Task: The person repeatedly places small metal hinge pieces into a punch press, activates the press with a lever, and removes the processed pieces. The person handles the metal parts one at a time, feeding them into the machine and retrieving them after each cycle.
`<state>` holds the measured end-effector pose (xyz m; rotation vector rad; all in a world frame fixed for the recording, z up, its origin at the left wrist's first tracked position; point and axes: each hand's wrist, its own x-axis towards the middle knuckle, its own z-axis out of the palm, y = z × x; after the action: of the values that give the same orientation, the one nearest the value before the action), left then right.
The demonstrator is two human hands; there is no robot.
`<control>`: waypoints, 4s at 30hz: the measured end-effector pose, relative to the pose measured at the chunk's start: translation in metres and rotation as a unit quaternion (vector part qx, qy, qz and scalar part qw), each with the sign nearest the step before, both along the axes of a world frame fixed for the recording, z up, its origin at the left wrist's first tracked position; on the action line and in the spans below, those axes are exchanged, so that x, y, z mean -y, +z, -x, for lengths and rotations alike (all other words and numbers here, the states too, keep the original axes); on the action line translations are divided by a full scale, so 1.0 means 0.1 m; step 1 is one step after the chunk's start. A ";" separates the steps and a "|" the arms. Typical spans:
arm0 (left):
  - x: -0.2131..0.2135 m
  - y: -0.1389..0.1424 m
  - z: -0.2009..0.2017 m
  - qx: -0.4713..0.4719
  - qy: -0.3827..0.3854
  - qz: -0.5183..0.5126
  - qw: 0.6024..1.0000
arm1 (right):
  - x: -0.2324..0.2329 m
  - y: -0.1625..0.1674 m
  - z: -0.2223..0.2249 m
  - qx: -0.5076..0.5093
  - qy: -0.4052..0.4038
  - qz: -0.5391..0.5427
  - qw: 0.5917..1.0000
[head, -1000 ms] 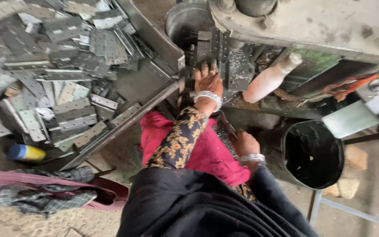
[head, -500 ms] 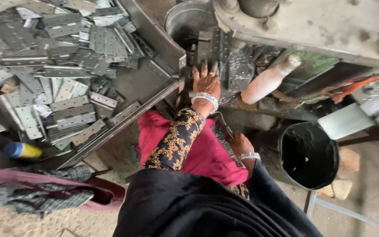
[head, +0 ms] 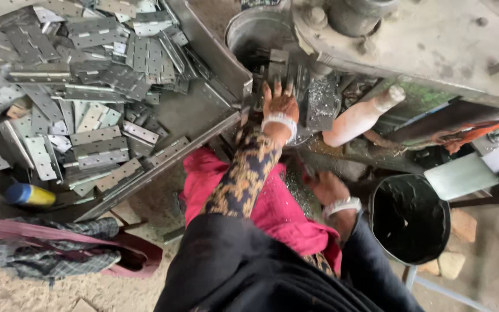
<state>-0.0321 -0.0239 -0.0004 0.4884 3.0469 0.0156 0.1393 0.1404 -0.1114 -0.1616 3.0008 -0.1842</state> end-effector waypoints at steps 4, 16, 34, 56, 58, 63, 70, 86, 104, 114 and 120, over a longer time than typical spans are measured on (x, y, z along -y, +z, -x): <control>-0.01 0.07 0.11 -0.008 0.000 0.004 1.000 | 0.04 -0.05 -0.04 0.011 -0.138 0.171 0.976; 0.30 -0.27 -0.53 -0.119 -0.036 -0.114 0.986 | 0.09 0.32 -0.07 -0.277 -0.127 0.204 0.930; -0.14 -0.20 -0.60 -0.158 0.037 -0.167 0.973 | 0.17 0.46 -0.08 0.020 -0.153 0.147 0.977; -0.06 -0.18 -0.52 -0.109 0.032 -0.028 0.993 | 0.01 -0.04 -0.08 0.062 -0.155 0.097 0.981; -0.08 -0.20 -0.50 -0.088 0.029 -0.021 0.996 | 0.02 -0.05 -0.07 0.063 -0.180 0.127 0.973; -0.10 -0.26 -0.44 -0.133 0.027 -0.070 0.988 | 0.16 -0.12 -0.20 0.014 -0.090 0.144 0.985; -0.08 -0.23 -0.35 -0.030 0.026 -0.010 0.999 | 0.07 0.06 0.01 0.026 -0.126 0.141 0.982; -0.09 -0.18 -0.09 -0.105 0.026 -0.027 0.994 | 0.15 -0.06 -0.10 0.065 -0.221 0.163 0.959; 0.09 0.07 -0.29 -0.112 0.088 -0.052 0.988 | 0.28 -0.18 -0.34 -0.013 -0.131 0.166 0.977; 2.69 -0.22 -1.20 -0.187 0.176 -0.014 0.966 | 0.16 0.48 -0.06 -0.377 -0.058 0.182 0.907; 2.69 -0.17 -0.67 -0.170 0.155 -0.077 0.970 | 0.23 0.73 -0.11 -0.315 -0.068 0.216 0.922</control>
<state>0.0346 -0.2927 -0.0170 0.0139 3.4450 0.2035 0.1503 0.1173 -0.0388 -0.0585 3.5495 -0.9888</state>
